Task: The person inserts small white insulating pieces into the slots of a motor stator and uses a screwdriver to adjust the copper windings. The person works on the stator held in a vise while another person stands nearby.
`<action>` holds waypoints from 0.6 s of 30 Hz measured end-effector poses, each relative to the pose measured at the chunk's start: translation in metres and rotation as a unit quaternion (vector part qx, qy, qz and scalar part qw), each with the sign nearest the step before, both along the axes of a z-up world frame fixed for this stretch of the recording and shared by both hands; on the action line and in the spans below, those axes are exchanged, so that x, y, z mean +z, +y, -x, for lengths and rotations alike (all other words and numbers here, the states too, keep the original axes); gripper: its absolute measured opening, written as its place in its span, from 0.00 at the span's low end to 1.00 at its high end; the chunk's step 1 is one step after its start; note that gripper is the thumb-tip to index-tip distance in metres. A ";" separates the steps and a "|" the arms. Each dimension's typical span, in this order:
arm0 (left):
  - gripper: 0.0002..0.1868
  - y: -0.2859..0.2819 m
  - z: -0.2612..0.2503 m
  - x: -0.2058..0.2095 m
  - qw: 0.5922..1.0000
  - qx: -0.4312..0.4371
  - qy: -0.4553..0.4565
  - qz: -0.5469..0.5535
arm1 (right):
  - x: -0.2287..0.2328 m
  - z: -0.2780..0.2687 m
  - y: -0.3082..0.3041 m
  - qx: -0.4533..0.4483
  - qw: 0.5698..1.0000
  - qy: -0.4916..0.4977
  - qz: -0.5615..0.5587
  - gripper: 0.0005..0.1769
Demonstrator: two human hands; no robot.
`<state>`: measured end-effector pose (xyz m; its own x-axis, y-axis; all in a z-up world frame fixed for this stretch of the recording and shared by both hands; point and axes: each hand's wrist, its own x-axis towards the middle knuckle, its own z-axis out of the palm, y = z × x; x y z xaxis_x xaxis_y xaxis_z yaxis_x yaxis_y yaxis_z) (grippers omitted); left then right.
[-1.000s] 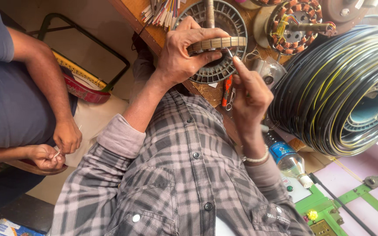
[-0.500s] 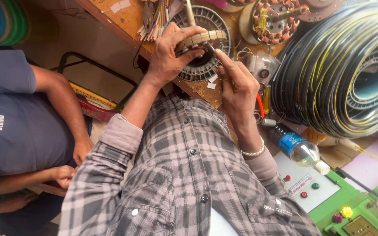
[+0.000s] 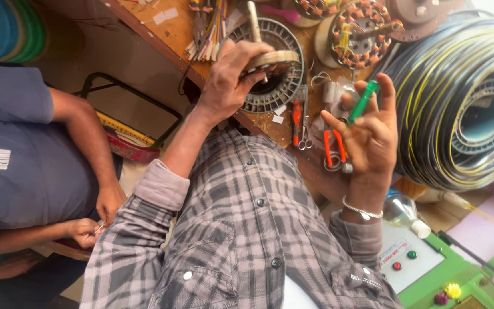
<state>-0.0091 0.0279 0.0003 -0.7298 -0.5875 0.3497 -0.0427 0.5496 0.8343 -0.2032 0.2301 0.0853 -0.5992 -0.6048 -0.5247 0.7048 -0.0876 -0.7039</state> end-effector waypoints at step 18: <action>0.26 -0.017 -0.006 -0.005 0.984 -0.095 -0.018 -0.148 | 0.014 -0.006 -0.046 0.198 0.777 0.598 0.021 0.30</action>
<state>-0.0030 0.0110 -0.0048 -0.8450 -0.5113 0.1566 0.0058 0.2842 0.9588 -0.1971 0.1838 0.0996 -0.4058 -0.8669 0.2894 -0.4728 -0.0718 -0.8782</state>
